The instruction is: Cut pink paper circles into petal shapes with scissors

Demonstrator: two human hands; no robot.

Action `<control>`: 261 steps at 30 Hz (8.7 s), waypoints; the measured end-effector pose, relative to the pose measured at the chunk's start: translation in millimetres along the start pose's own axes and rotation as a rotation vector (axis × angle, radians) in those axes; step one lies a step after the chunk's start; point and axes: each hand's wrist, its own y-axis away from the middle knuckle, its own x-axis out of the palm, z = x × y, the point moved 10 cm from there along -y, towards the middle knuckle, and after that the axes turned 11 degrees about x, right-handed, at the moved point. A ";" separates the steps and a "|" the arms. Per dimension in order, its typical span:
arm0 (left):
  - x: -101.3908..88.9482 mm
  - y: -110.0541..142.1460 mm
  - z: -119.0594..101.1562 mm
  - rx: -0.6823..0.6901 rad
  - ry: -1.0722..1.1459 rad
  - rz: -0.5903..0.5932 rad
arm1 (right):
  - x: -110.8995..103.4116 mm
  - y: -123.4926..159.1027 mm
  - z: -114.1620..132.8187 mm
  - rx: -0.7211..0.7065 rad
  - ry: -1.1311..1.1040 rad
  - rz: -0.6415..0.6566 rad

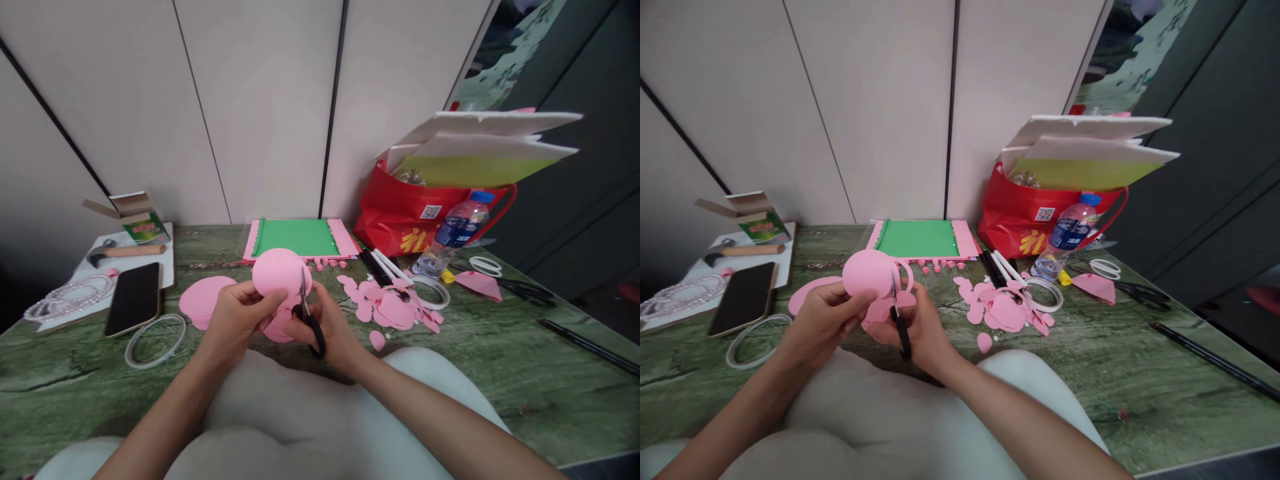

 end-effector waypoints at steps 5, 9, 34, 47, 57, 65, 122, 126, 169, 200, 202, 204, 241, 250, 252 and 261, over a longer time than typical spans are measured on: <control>-0.3 -1.1 -1.9 0.011 0.000 -0.005 | -1.9 0.4 -0.2 0.017 0.031 -0.024; -1.0 -1.4 -4.3 0.039 0.004 -0.006 | -3.4 -0.7 -1.7 0.004 0.064 -0.037; 2.0 0.5 1.8 -0.007 -0.107 0.041 | -0.4 -2.2 -8.8 -0.015 -0.031 0.022; 1.9 -0.6 0.3 0.018 -0.091 0.030 | 1.1 -0.4 -2.3 -0.014 -0.008 0.022; 0.5 -0.3 2.0 0.022 -0.062 0.028 | -2.1 -0.2 -1.5 0.047 0.098 -0.044; 9.5 1.1 -2.6 -0.003 0.049 0.071 | -2.4 -2.8 -8.7 0.032 0.081 -0.010; 2.6 -0.4 -5.0 0.037 -0.066 0.012 | 2.0 -2.7 -8.0 -0.025 0.009 0.037; 2.1 0.1 -5.7 0.035 -0.097 0.014 | 1.1 -1.7 -4.2 -0.037 -0.045 0.027; 0.8 -1.1 -1.7 0.031 -0.079 0.018 | -2.3 -2.7 -5.0 -0.031 -0.051 0.009; 1.3 1.6 -3.7 0.023 -0.003 -0.001 | 8.2 0.0 -9.8 0.005 0.036 0.082; -1.2 1.2 -3.6 0.023 -0.040 -0.022 | 7.0 -0.3 -9.5 0.009 0.005 0.078; -0.9 0.7 -3.3 0.014 -0.062 -0.021 | 5.3 -0.8 -8.2 -0.001 -0.024 0.074; -0.9 0.0 -8.4 0.067 0.022 -0.009 | -1.4 -1.1 -8.6 0.040 0.103 -0.009; 3.8 1.2 -7.7 0.041 0.045 0.020 | 3.9 -0.3 -4.0 0.012 0.090 0.014; 3.7 1.4 -8.8 0.059 -0.017 0.030 | 6.7 0.5 -4.4 -0.008 0.083 0.042; 8.9 2.7 -13.0 0.086 -0.155 0.075 | 6.2 0.3 -0.5 -0.041 -0.026 0.060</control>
